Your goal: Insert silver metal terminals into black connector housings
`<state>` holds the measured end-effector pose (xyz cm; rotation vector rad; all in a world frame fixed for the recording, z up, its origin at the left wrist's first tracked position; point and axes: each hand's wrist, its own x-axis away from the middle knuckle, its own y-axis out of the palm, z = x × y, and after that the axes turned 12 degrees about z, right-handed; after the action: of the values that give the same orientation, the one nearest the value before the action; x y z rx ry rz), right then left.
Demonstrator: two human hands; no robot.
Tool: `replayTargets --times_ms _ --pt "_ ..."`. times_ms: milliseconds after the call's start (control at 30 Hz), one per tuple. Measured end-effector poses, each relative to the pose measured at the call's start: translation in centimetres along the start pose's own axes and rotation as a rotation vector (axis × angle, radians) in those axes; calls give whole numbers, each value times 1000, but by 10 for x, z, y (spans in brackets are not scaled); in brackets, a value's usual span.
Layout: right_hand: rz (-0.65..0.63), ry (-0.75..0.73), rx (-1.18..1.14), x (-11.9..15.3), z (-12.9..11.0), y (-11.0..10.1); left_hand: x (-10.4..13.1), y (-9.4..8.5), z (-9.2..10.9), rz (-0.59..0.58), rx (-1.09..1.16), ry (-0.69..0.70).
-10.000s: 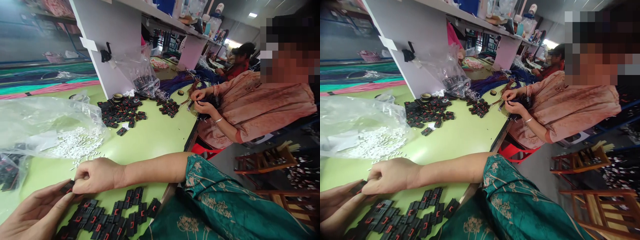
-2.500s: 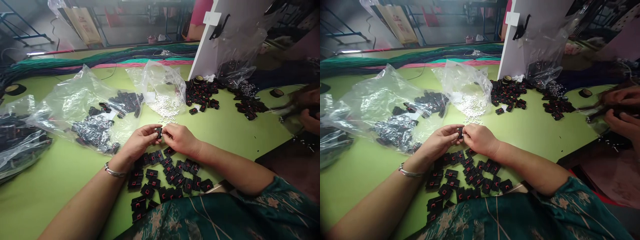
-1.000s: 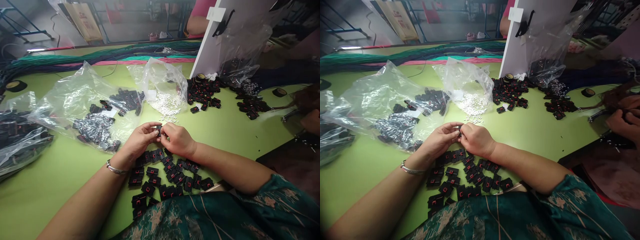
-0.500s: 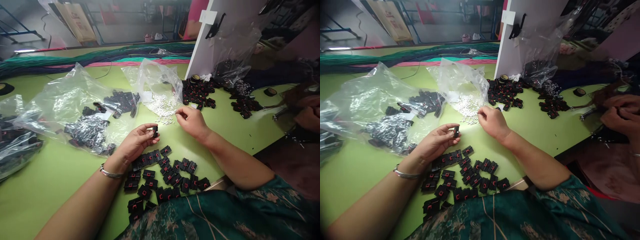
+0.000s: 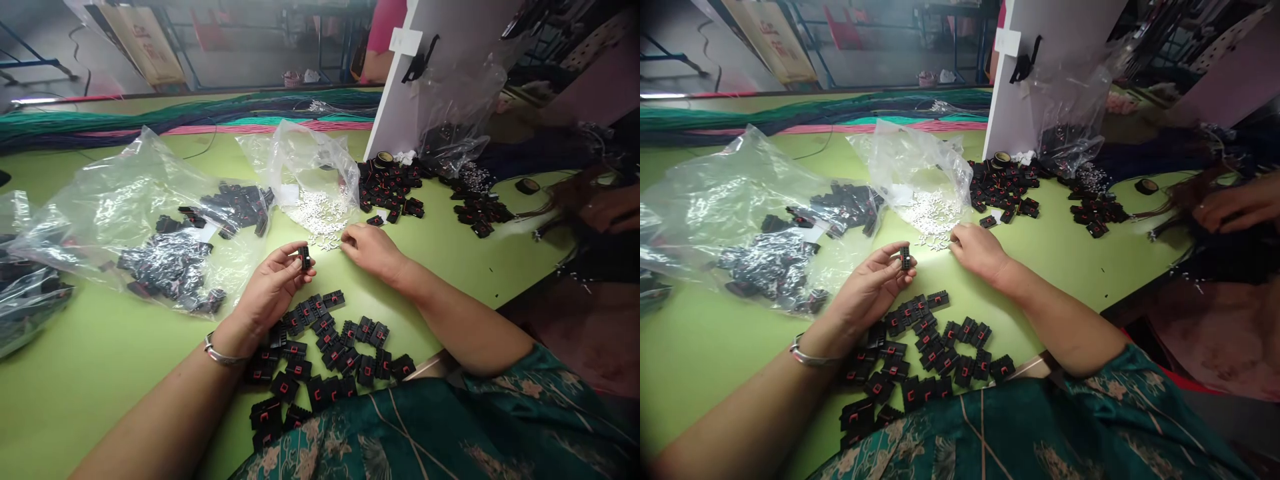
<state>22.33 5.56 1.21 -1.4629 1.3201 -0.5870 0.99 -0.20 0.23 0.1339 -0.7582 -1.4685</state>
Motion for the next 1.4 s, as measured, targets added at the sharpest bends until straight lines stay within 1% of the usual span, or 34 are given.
replayTargets --times_ms 100,200,300,367,467,533,600,667,733,833,933,1033,1200,1400 --pt "-24 -53 73 2 -2 5 -3 -4 2 7 23 1" --pt "-54 -74 152 2 -3 6 -4 -6 3 -27 24 -16" --pt "-48 -57 92 2 -2 4 -3 -7 4 -64 5 -31" --pt "9 -62 -74 2 -4 1 -2 -7 5 -75 -13 -41" --pt "102 -101 -451 7 -17 -4 -2 -6 4 -86 -29 -52" --pt "87 -80 -680 12 -30 -7 -2 -4 4 -96 -27 -53" --pt "36 -7 -865 17 -42 -6 -2 -3 3 -105 -22 -52" --pt "8 77 -991 20 -50 -2 -1 -3 2 -115 -15 -54" --pt "-8 132 -1065 21 -52 4 -1 -3 1 -126 -9 -59" --pt "-13 170 -1097 21 -52 9 -1 -4 0 -137 -5 -60" --pt "10 180 -1067 21 -51 10 -2 -5 0 -133 -6 -61" --pt "20 151 -1014 21 -52 8 -2 -4 0 -130 2 -63" --pt "101 86 -890 23 -54 8 -2 -2 -1 -121 5 -65" --pt "105 86 -900 25 -54 11 -1 -3 -2 -128 -2 -59"
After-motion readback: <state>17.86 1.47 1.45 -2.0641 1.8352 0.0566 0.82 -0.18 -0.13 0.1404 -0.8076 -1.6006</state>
